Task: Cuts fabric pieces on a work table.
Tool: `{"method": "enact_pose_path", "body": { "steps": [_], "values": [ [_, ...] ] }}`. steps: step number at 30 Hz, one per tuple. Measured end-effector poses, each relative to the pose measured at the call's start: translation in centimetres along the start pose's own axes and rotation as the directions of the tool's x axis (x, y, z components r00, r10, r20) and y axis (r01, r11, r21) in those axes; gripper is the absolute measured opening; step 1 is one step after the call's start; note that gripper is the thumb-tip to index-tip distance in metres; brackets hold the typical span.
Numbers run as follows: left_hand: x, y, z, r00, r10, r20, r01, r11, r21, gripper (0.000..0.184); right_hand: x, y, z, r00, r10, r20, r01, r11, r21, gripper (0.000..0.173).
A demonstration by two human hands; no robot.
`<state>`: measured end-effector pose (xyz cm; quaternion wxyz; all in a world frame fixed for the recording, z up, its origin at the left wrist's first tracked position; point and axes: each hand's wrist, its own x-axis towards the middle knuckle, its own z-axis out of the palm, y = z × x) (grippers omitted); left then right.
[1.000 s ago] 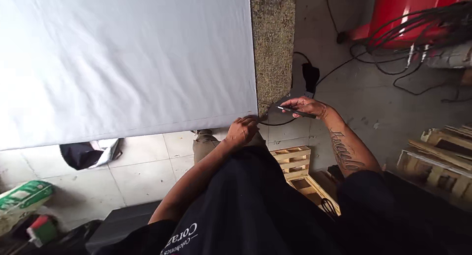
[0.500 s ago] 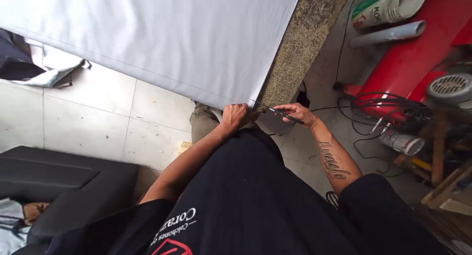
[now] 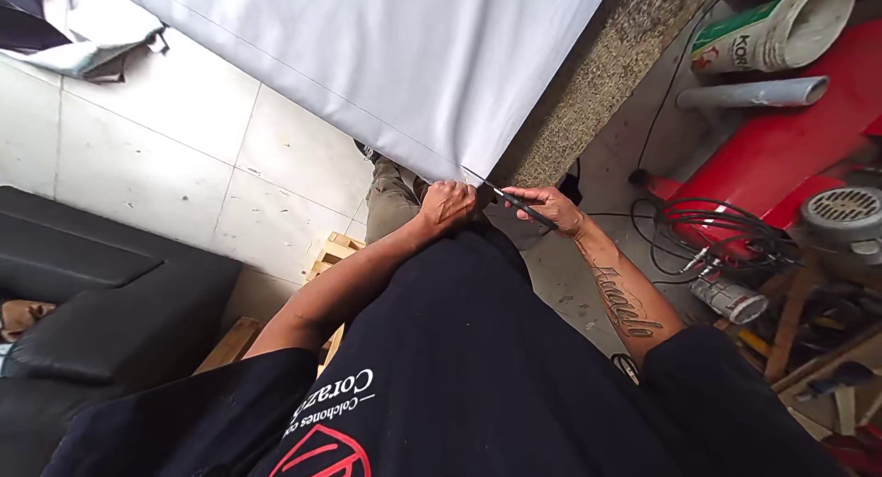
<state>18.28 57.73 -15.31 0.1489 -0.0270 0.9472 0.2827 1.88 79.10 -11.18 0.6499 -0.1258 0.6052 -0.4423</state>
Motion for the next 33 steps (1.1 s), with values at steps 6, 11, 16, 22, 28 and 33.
{"method": "enact_pose_path", "body": {
  "steps": [6,11,16,22,28,33],
  "values": [
    [-0.3,-0.2,0.3,0.997,0.038,-0.074,-0.036,0.999,0.022,0.026,0.4,-0.2,0.4,1.0,0.005,-0.006,-0.005,0.998,-0.066,0.051],
    [-0.3,-0.4,0.4,0.996,0.067,-0.054,-0.066,0.998,0.026,0.026,-0.6,-0.3,0.0,1.0,0.015,-0.015,-0.017,0.992,-0.123,0.051],
    [-0.3,-1.3,0.8,0.987,0.135,-0.088,-0.138,0.99,-0.025,0.024,-1.1,-0.1,-0.4,0.999,0.006,-0.044,-0.011,0.992,-0.127,0.048],
    [-0.2,-2.3,1.1,0.977,0.206,-0.048,-0.209,0.974,-0.09,0.023,1.6,-0.3,1.4,0.999,-0.035,-0.025,0.031,0.985,-0.169,0.052],
    [-0.1,-4.4,2.0,0.944,0.319,-0.082,-0.328,0.933,-0.149,0.021,2.0,-0.1,1.5,0.998,-0.046,-0.039,0.04,0.989,-0.141,0.048],
    [-0.4,-5.0,2.6,0.925,0.346,-0.156,-0.369,0.915,-0.16,0.023,4.4,-0.9,3.2,0.996,-0.089,-0.018,0.084,0.98,-0.181,0.051]
  ]
}}
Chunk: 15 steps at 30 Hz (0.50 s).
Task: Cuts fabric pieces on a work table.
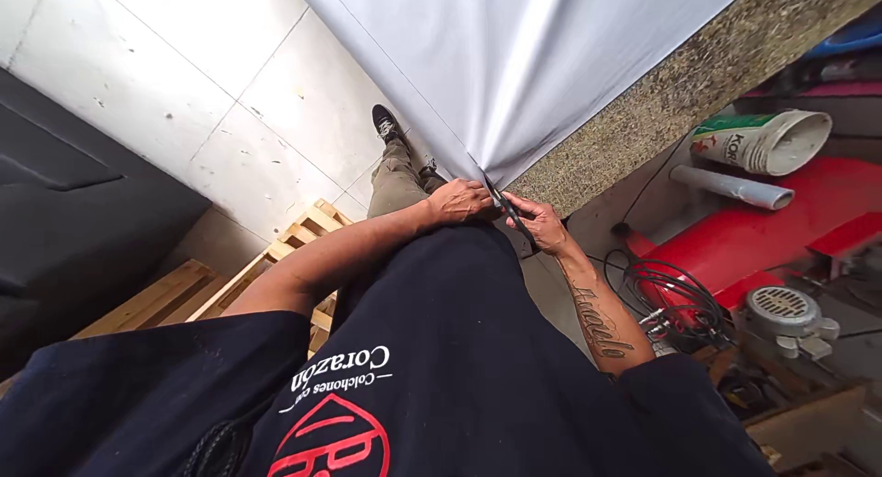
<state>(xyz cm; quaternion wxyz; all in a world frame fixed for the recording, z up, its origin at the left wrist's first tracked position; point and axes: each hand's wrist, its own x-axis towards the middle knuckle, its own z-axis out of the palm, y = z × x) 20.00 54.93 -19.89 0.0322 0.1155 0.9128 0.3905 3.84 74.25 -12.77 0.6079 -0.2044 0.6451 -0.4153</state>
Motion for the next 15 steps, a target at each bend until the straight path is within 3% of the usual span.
{"method": "enact_pose_path", "body": {
  "steps": [15],
  "values": [
    [-0.2,-0.2,0.1,0.999,0.032,-0.017,-0.032,0.998,-0.048,0.028,3.8,-2.0,1.0,0.998,-0.052,0.023,0.052,0.998,-0.025,0.049]
  ]
}}
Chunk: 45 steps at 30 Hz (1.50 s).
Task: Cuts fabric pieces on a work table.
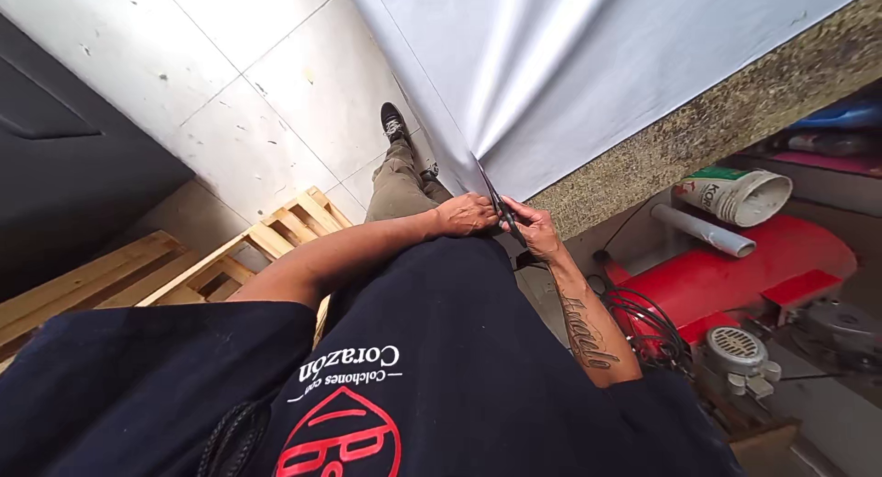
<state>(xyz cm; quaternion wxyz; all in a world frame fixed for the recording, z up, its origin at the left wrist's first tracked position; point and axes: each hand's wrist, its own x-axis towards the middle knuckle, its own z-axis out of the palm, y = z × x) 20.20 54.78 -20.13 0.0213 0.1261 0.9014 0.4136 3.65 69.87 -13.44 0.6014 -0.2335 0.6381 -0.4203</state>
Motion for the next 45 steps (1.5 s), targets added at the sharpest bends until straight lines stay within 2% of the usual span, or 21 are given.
{"method": "enact_pose_path", "body": {
  "steps": [4,10,15,30,45],
  "values": [
    [-0.2,0.0,0.0,0.997,0.017,-0.075,-0.018,1.0,-0.007,0.026,2.5,-1.5,1.4,1.0,-0.004,-0.007,0.003,0.999,-0.037,0.05],
    [-0.2,-0.2,-0.3,0.999,0.012,-0.038,-0.013,0.999,-0.033,0.026,2.9,-1.6,1.7,0.999,-0.028,-0.017,0.028,1.0,0.0,0.047],
    [-0.2,-0.2,-0.1,0.993,0.034,-0.115,-0.033,0.999,0.007,0.024,6.5,-3.8,3.4,0.997,-0.072,0.002,0.072,0.996,-0.044,0.05],
    [-0.2,-0.4,-0.6,1.0,0.012,-0.014,-0.013,0.998,-0.057,0.02,11.3,-6.0,5.2,0.994,-0.111,0.006,0.111,0.993,0.044,0.047],
    [0.2,-0.8,-2.1,0.992,0.021,0.124,0.002,0.983,-0.182,0.02,19.1,-11.6,9.1,0.992,-0.125,0.009,0.124,0.991,0.043,0.049]
  ]
}}
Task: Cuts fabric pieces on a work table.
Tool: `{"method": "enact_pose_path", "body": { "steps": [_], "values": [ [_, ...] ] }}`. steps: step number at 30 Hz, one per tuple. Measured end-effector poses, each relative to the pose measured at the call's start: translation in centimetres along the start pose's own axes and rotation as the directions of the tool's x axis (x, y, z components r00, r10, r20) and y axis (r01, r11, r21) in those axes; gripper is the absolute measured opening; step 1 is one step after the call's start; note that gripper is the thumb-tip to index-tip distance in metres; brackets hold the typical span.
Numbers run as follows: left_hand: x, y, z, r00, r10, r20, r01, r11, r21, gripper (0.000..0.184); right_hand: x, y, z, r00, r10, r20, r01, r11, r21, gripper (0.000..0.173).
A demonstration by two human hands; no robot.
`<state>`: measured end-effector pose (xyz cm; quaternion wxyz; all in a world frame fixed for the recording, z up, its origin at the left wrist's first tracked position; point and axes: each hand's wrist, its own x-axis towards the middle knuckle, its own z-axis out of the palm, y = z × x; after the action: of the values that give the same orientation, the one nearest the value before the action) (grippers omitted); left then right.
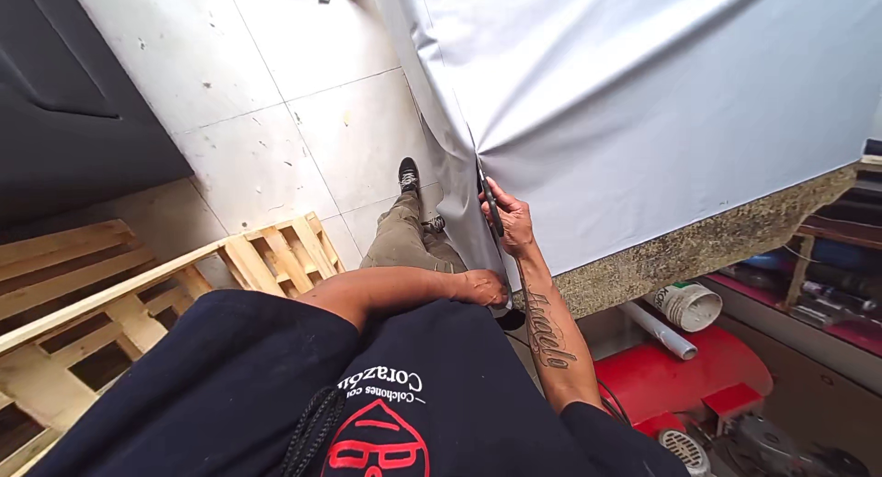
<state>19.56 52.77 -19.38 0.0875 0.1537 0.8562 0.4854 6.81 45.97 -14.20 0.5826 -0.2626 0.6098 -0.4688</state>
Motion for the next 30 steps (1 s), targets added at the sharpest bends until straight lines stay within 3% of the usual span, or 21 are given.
{"method": "enact_pose_path", "body": {
  "steps": [17,19,22,24,25,26,27,28,30],
  "values": [
    [0.2,-1.3,-1.3,0.984,0.055,0.168,-0.033,0.991,-0.131,0.028,7.5,-3.0,3.0,1.0,-0.013,0.017,0.012,1.0,0.026,0.048],
    [-0.1,-0.6,-3.1,0.977,0.027,0.21,0.008,0.987,-0.161,0.029,9.2,-3.9,3.8,0.999,-0.03,0.019,0.03,0.999,0.018,0.051],
    [-1.5,2.3,-10.9,0.902,-0.079,0.424,0.163,0.973,-0.166,0.034,10.1,-4.5,4.0,1.0,-0.015,0.024,0.015,1.0,0.025,0.049],
    [-2.9,2.0,-12.8,0.936,-0.016,0.352,0.101,0.969,-0.224,0.035,10.4,-4.7,4.0,0.999,-0.026,0.033,0.025,0.999,0.039,0.048],
    [-3.4,0.8,-11.0,0.98,0.086,0.181,-0.04,0.969,-0.245,0.035,10.8,-4.8,4.2,0.999,-0.029,0.034,0.028,0.999,0.042,0.048],
    [-3.4,-0.7,-7.6,0.969,0.207,-0.134,-0.234,0.943,-0.236,0.034,11.5,-5.1,4.6,0.999,-0.025,0.031,0.023,0.999,0.045,0.048],
    [-3.0,0.3,-10.0,0.982,0.128,0.14,-0.089,0.962,-0.257,0.034,12.4,-5.5,4.9,0.999,-0.021,0.032,0.02,0.999,0.039,0.049],
    [-2.5,1.4,-12.5,0.936,0.043,0.349,0.051,0.965,-0.256,0.034,13.3,-6.0,5.2,0.999,-0.022,0.039,0.02,0.999,0.034,0.051],
    [-2.2,2.0,-14.3,0.892,-0.043,0.45,0.19,0.939,-0.288,0.034,14.6,-6.7,5.5,0.999,-0.019,0.045,0.017,0.999,0.033,0.052]
  ]
}}
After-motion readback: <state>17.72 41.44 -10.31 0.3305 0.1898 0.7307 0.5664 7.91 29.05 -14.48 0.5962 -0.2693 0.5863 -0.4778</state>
